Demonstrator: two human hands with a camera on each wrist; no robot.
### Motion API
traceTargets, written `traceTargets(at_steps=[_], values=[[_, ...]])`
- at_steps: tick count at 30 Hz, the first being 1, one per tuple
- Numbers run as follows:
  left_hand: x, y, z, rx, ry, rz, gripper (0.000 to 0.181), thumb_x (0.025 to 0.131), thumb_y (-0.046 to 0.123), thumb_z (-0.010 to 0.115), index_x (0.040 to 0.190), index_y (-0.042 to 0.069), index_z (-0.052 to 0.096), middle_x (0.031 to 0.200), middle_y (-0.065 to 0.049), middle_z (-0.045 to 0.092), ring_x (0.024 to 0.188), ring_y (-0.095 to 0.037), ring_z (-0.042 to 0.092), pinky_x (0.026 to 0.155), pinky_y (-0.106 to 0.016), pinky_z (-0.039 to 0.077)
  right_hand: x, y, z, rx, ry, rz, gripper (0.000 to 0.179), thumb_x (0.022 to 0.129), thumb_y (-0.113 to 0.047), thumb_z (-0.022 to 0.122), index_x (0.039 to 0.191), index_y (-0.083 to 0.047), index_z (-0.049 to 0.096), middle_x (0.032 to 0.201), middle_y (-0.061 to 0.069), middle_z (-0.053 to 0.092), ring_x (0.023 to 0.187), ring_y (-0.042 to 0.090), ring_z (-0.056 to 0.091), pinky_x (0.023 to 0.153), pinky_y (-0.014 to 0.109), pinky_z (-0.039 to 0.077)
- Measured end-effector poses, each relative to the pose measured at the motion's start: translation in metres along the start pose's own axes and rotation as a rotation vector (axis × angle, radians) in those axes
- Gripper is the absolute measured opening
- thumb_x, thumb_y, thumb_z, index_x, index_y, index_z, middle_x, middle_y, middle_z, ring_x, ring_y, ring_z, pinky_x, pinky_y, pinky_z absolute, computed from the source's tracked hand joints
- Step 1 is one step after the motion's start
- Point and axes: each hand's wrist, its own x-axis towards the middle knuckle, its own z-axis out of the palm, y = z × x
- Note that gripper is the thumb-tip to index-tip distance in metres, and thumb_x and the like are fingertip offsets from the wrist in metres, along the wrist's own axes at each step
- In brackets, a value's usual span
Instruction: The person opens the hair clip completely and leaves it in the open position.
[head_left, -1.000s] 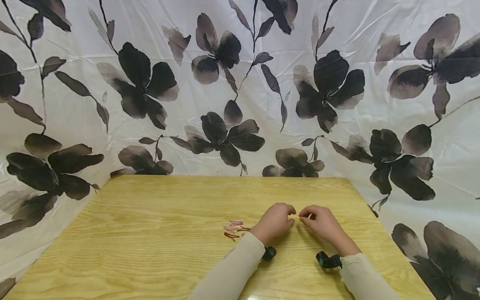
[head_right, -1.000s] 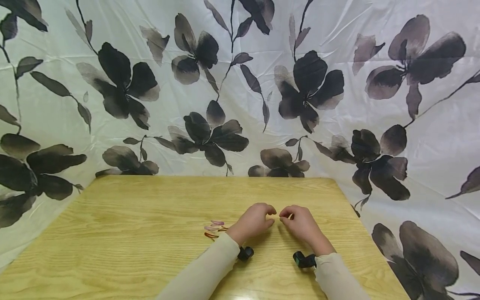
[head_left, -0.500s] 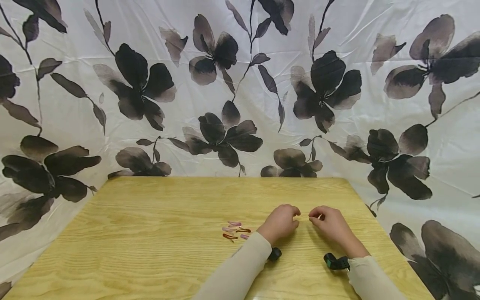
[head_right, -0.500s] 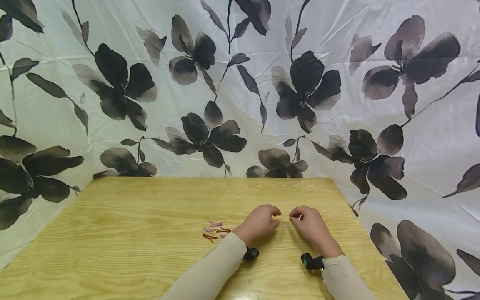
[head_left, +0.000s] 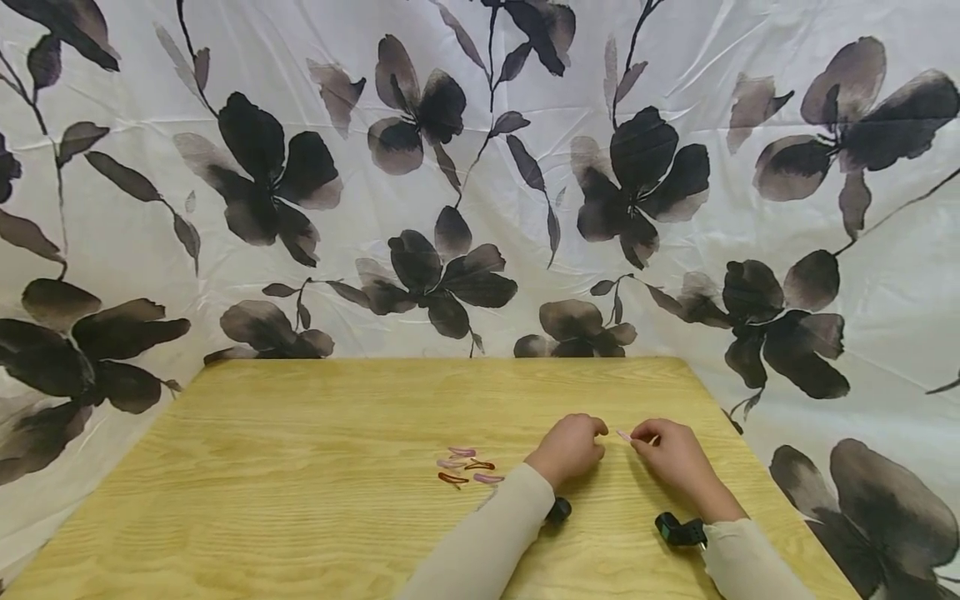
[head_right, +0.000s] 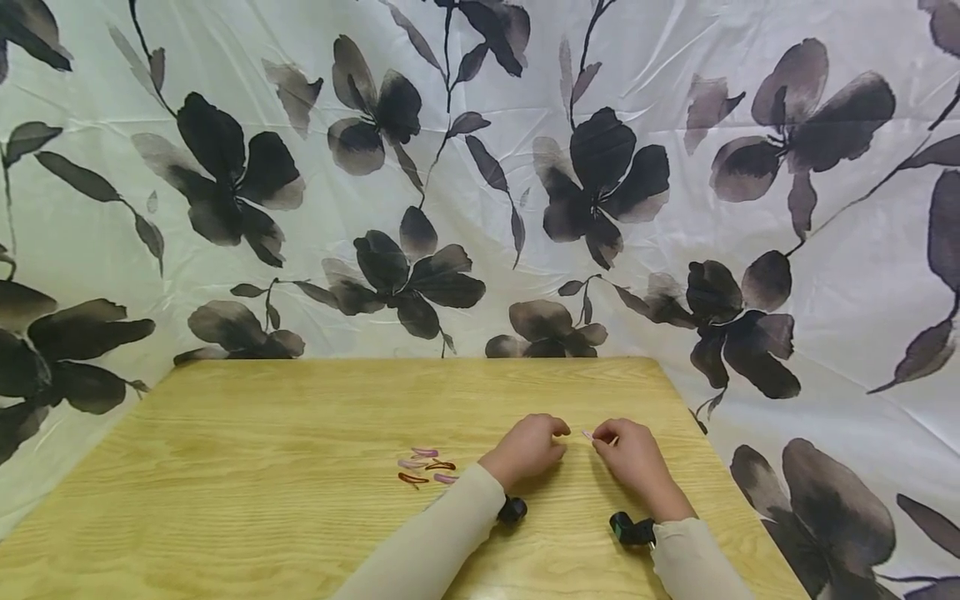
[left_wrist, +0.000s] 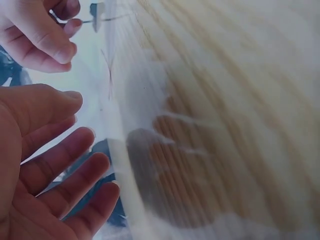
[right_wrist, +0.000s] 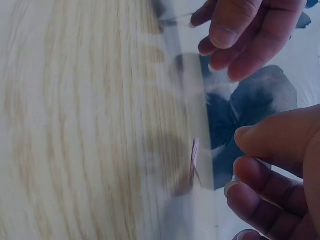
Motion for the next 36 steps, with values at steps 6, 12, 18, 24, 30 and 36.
traceTargets(at_steps=[6,12,18,24,30,36], values=[[0.006,0.003,-0.002,0.007,0.000,0.013,0.028,0.092,0.014,0.062,0.119,0.014,0.068,0.114,0.001,0.070,0.104,-0.011,0.064,0.085,-0.022,0.050,0.003,0.007,0.002,-0.010,0.011,0.020,0.007,0.088,-0.013,0.067,0.090,-0.008,0.072,0.087,0.004,0.070,0.071,0.014,0.055,0.066,0.032,0.045],[0.015,0.003,-0.001,0.013,0.001,0.021,0.026,0.092,0.016,0.063,0.118,0.013,0.069,0.109,0.001,0.071,0.101,-0.012,0.064,0.086,-0.022,0.050,0.006,0.010,0.004,-0.022,0.011,0.041,0.008,0.087,-0.014,0.067,0.089,-0.007,0.072,0.086,0.004,0.070,0.072,0.015,0.057,0.067,0.033,0.046],[0.022,0.002,0.007,-0.006,-0.009,0.003,0.025,0.093,0.021,0.064,0.116,0.015,0.070,0.108,0.001,0.071,0.101,-0.012,0.064,0.086,-0.022,0.049,0.008,0.012,0.006,-0.031,0.008,0.067,0.009,0.087,-0.015,0.068,0.088,-0.007,0.072,0.087,0.006,0.071,0.077,0.019,0.061,0.070,0.036,0.048],[0.027,0.002,0.011,-0.005,-0.011,-0.003,0.024,0.093,0.022,0.065,0.115,0.014,0.071,0.107,0.001,0.071,0.098,-0.012,0.065,0.085,-0.022,0.050,0.010,0.012,0.008,-0.044,-0.011,0.079,0.010,0.087,-0.015,0.068,0.090,-0.007,0.072,0.086,0.005,0.071,0.076,0.019,0.061,0.071,0.038,0.049],[0.033,0.005,0.014,-0.037,-0.014,-0.012,0.026,0.092,0.024,0.066,0.114,0.013,0.071,0.111,0.001,0.071,0.105,-0.013,0.064,0.090,-0.023,0.049,0.014,0.015,0.007,-0.084,-0.026,0.079,0.013,0.086,-0.018,0.070,0.091,-0.007,0.073,0.083,0.003,0.069,0.074,0.017,0.059,0.071,0.038,0.049],[0.038,0.008,0.017,-0.032,-0.042,-0.039,0.026,0.093,0.024,0.065,0.115,0.012,0.071,0.116,0.001,0.069,0.111,-0.015,0.062,0.095,-0.024,0.048,0.015,0.018,0.008,-0.108,-0.064,0.096,0.017,0.087,-0.023,0.070,0.092,-0.007,0.074,0.084,0.003,0.070,0.074,0.017,0.059,0.070,0.039,0.049]])
